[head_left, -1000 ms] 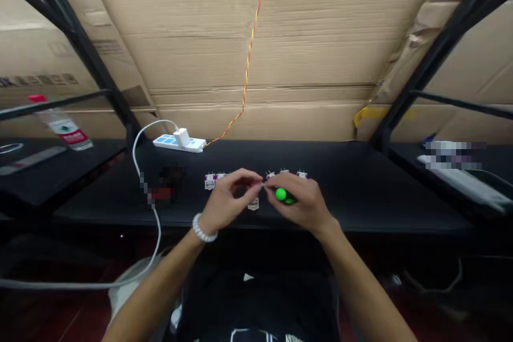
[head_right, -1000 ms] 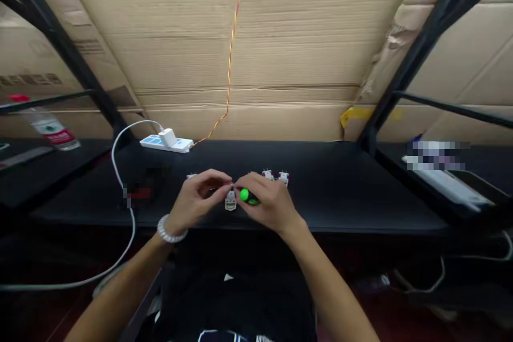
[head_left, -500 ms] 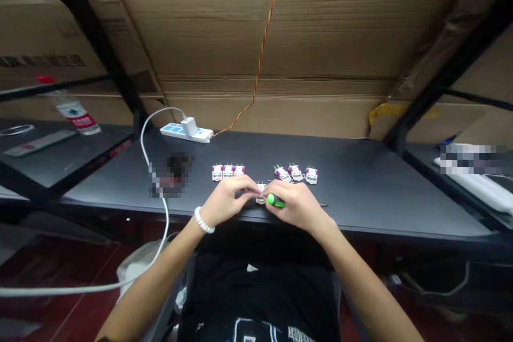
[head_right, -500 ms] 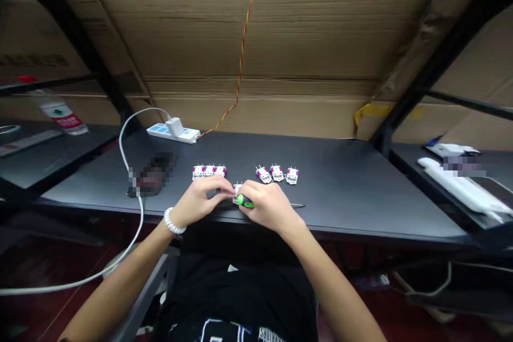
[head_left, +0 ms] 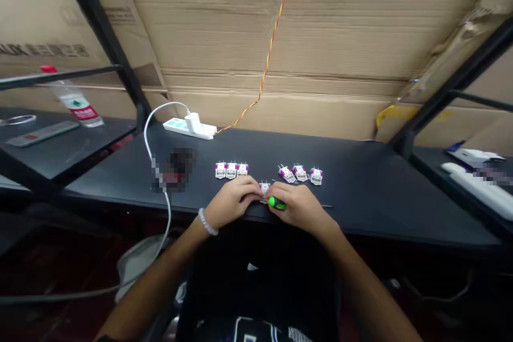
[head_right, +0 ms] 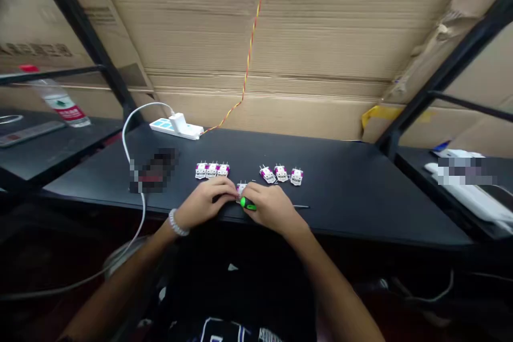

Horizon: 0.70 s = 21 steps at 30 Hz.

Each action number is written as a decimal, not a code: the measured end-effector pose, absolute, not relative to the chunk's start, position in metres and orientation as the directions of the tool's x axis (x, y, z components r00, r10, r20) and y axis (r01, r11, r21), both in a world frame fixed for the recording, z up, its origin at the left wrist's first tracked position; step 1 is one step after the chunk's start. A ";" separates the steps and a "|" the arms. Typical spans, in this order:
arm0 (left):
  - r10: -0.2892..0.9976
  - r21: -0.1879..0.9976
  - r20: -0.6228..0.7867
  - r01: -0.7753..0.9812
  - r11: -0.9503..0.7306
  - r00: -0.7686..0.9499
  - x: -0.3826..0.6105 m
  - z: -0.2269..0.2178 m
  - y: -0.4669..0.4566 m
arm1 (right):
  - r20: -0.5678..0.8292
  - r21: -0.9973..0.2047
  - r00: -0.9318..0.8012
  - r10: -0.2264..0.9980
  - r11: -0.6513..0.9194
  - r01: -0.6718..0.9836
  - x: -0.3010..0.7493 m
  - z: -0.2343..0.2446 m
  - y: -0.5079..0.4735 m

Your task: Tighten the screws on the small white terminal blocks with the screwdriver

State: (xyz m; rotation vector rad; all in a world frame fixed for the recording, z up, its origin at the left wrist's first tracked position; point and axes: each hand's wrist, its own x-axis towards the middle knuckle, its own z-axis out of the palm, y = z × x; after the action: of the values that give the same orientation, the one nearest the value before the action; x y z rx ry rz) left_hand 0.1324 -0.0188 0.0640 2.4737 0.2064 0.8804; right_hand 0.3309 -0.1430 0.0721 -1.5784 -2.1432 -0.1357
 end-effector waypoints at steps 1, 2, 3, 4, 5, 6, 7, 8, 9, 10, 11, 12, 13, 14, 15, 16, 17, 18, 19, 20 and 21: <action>0.297 0.501 0.551 -0.024 -0.865 0.780 0.133 0.063 -0.019 | 0.419 -0.197 -0.229 0.879 0.334 0.922 0.331 0.072 -0.143; 0.294 0.498 0.550 -0.024 -0.867 0.782 0.133 0.062 -0.020 | 0.408 -0.199 -0.230 0.884 0.332 0.922 0.331 0.073 -0.143; 0.293 0.495 0.550 -0.023 -0.869 0.782 0.133 0.062 -0.020 | 0.398 -0.199 -0.227 0.889 0.325 0.924 0.330 0.073 -0.143; 0.296 0.492 0.548 -0.015 -0.870 0.782 0.133 0.062 -0.020 | 0.394 -0.195 -0.222 0.892 0.317 0.928 0.330 0.073 -0.144; 0.299 0.488 0.547 -0.007 -0.873 0.782 0.133 0.061 -0.020 | 0.393 -0.186 -0.222 0.892 0.313 0.931 0.330 0.073 -0.144; 0.297 0.482 0.545 -0.003 -0.876 0.784 0.133 0.061 -0.020 | 0.390 -0.175 -0.226 0.892 0.313 0.933 0.330 0.073 -0.143; 0.297 0.476 0.542 0.004 -0.879 0.786 0.132 0.061 -0.021 | 0.385 -0.165 -0.231 0.893 0.313 0.935 0.330 0.072 -0.143; 0.298 0.470 0.542 0.011 -0.883 0.786 0.132 0.061 -0.021 | 0.382 -0.157 -0.232 0.895 0.310 0.938 0.330 0.072 -0.143; 0.297 0.464 0.543 0.014 -0.886 0.786 0.132 0.061 -0.021 | 0.382 -0.151 -0.232 0.895 0.308 0.939 0.330 0.072 -0.143; 0.293 0.459 0.544 0.013 -0.888 0.786 0.132 0.060 -0.021 | 0.382 -0.145 -0.235 0.894 0.309 0.940 0.330 0.071 -0.143; 0.291 0.458 0.547 0.011 -0.889 0.785 0.132 0.060 -0.021 | 0.383 -0.140 -0.235 0.893 0.307 0.941 0.329 0.070 -0.142; 0.293 0.457 0.550 0.012 -0.889 0.782 0.132 0.060 -0.021 | 0.384 -0.132 -0.233 0.893 0.303 0.944 0.329 0.070 -0.142; 0.298 0.457 0.553 0.015 -0.889 0.778 0.132 0.059 -0.021 | 0.387 -0.124 -0.228 0.893 0.296 0.947 0.329 0.069 -0.142; 0.299 0.456 0.556 0.017 -0.890 0.776 0.132 0.059 -0.021 | 0.389 -0.114 -0.228 0.893 0.293 0.949 0.329 0.068 -0.142; 0.300 0.454 0.556 0.019 -0.891 0.775 0.132 0.058 -0.021 | 0.387 -0.104 -0.232 0.893 0.292 0.951 0.328 0.068 -0.141; 0.301 0.454 0.558 0.020 -0.891 0.773 0.132 0.058 -0.020 | 0.385 -0.096 -0.233 0.893 0.290 0.952 0.328 0.068 -0.141; 0.305 0.456 0.558 0.022 -0.890 0.771 0.132 0.057 -0.020 | 0.385 -0.088 -0.234 0.893 0.288 0.954 0.328 0.068 -0.142; 0.309 0.460 0.556 0.024 -0.887 0.772 0.132 0.056 -0.020 | 0.384 -0.082 -0.236 0.893 0.287 0.954 0.328 0.068 -0.142; 0.308 0.464 0.552 0.021 -0.885 0.775 0.132 0.056 -0.020 | 0.379 -0.079 -0.242 0.893 0.292 0.953 0.328 0.069 -0.142; 0.307 0.469 0.548 0.019 -0.883 0.778 0.132 0.055 -0.020 | 0.373 -0.079 -0.248 0.894 0.297 0.952 0.328 0.069 -0.142; 0.308 0.474 0.541 0.019 -0.881 0.783 0.132 0.054 -0.020 | 0.370 -0.079 -0.252 0.894 0.300 0.951 0.328 0.070 -0.143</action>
State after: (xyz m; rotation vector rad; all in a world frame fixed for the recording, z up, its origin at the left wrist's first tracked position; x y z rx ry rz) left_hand 0.1317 -0.0196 0.0544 2.5241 0.2451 0.8744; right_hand 0.3278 -0.1428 0.0697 -1.6602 -2.2296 -0.2275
